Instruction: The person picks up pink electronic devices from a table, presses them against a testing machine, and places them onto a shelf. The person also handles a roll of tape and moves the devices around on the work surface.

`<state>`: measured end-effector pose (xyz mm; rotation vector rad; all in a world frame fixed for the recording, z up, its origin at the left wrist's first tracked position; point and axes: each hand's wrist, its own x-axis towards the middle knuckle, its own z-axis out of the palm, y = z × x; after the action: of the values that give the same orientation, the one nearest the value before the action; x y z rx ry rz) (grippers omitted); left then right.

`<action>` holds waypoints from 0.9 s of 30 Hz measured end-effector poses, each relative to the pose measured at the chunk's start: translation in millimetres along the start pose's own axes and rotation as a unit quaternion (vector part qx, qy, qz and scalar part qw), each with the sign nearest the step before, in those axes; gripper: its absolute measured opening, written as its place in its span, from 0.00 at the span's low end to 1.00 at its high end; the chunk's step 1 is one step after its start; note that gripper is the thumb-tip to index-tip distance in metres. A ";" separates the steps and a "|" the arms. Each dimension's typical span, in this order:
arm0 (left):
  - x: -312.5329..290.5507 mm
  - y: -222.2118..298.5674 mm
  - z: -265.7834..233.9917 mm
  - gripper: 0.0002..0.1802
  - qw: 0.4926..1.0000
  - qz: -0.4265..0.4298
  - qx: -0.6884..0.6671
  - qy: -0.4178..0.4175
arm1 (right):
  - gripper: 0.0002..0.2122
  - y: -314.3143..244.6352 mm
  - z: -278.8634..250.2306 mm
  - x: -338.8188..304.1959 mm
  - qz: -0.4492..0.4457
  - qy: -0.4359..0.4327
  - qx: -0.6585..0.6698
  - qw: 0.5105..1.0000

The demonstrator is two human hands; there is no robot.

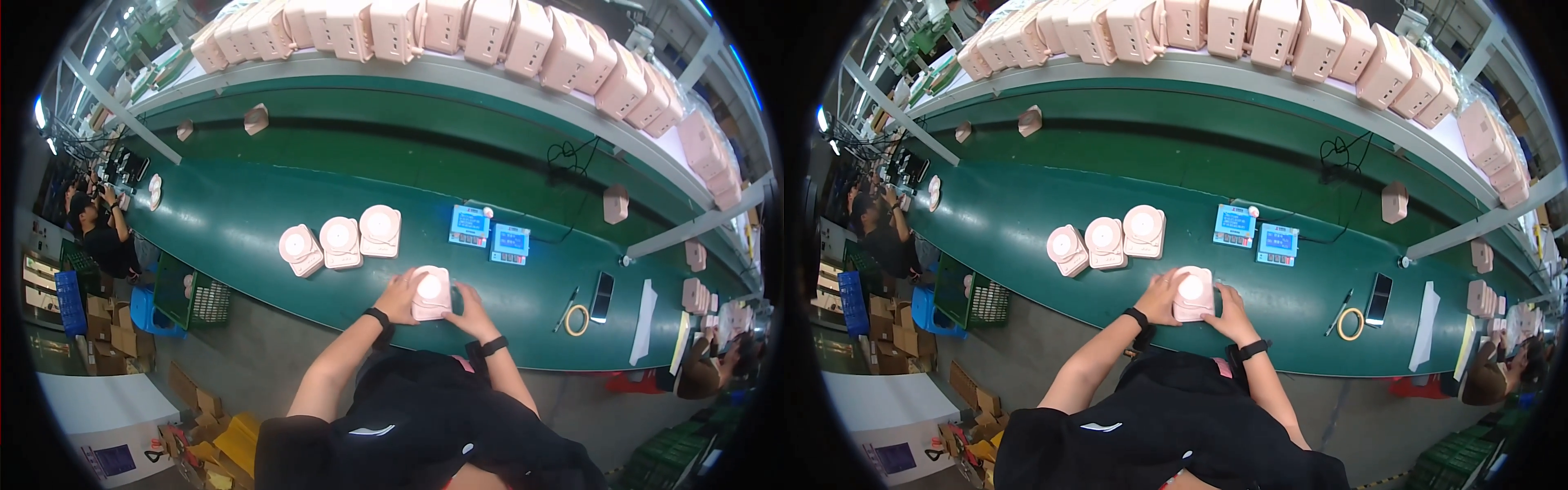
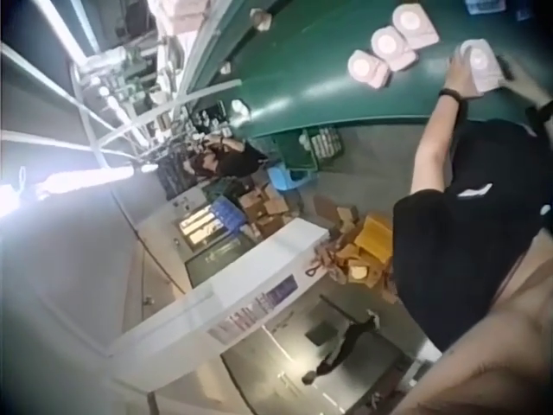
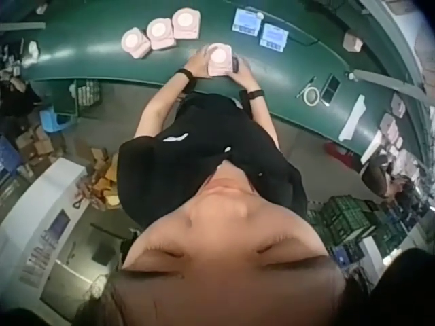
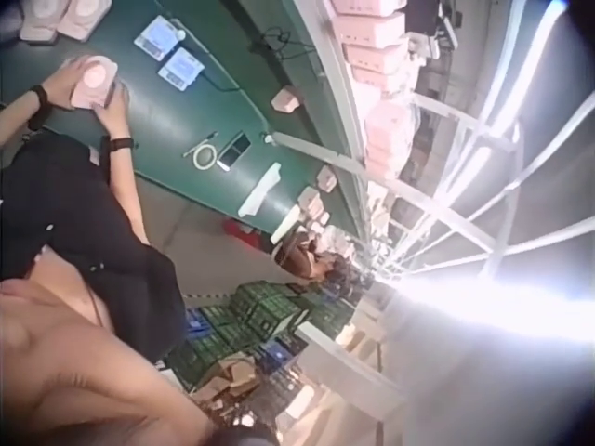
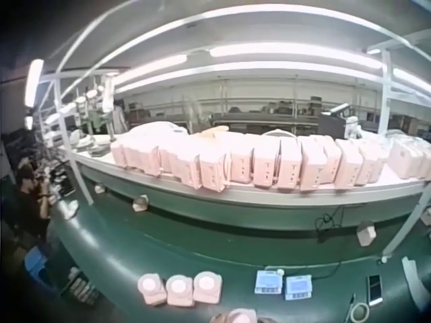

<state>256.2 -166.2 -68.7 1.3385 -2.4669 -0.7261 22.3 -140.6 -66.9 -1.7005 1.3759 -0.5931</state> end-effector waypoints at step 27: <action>58.0 16.5 7.5 0.52 0.962 -0.223 -0.058 0.149 | 0.53 79.9 -96.4 -32.7 0.288 0.212 -0.184 0.916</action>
<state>209.2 -204.7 -67.7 1.8284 -1.8808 -0.6842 -106.6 -142.9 -78.1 -1.3638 2.3081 -0.3827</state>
